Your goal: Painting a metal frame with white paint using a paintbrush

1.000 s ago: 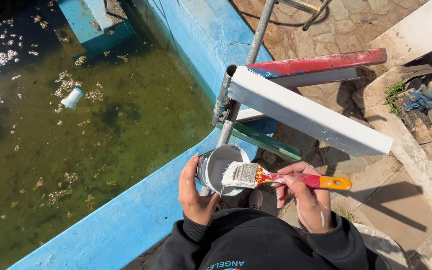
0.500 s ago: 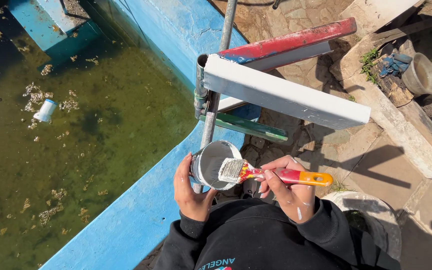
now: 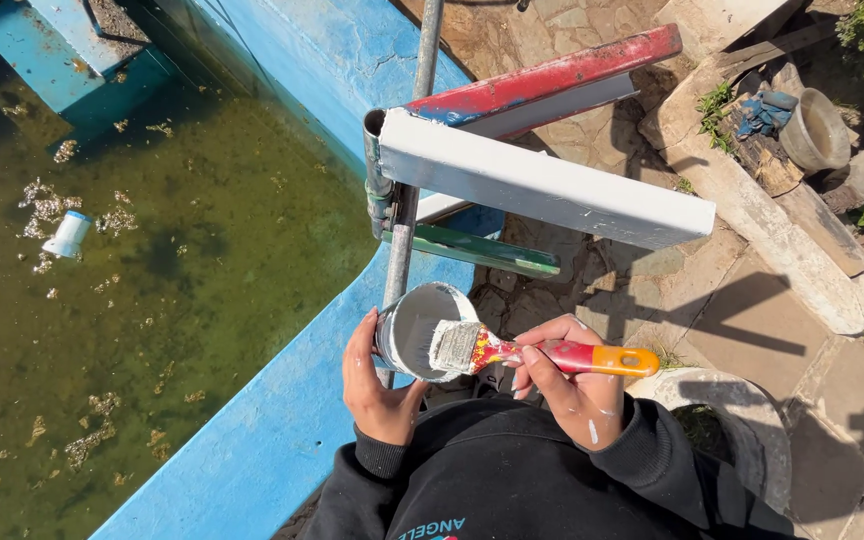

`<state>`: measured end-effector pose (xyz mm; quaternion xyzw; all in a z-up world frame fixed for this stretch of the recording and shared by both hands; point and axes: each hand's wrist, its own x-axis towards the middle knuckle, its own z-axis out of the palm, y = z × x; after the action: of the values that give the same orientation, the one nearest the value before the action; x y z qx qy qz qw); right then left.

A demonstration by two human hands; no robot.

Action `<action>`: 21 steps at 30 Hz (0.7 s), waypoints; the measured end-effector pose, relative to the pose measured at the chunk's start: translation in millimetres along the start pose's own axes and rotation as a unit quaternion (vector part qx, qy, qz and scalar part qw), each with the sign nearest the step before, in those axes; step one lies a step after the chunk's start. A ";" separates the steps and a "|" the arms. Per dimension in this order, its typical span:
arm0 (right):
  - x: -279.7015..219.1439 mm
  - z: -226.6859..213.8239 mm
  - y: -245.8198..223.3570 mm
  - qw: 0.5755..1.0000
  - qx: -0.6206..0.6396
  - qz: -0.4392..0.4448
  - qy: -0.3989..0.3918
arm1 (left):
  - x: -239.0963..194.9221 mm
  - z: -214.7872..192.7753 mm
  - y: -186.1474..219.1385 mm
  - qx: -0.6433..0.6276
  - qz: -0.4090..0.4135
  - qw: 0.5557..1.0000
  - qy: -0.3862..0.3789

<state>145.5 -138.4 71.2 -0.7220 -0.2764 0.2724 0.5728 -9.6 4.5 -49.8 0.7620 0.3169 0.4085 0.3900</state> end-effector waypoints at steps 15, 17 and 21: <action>-0.6 -30.9 2.0 1.000 -0.002 0.007 0.000 | -3.2 24.7 9.5 -0.007 -0.017 1.000 0.020; -4.1 -36.6 5.9 0.999 -0.034 -0.017 0.019 | -4.8 27.9 12.3 -0.026 -0.068 0.997 -0.001; -3.6 -47.2 17.5 0.998 -0.027 -0.051 0.027 | -3.6 37.0 15.4 -0.014 -0.109 0.994 0.014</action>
<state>178.0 -176.3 63.6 -0.7291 -0.3044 0.2162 0.5737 23.5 -18.5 -51.5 0.7113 0.3980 0.3789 0.4383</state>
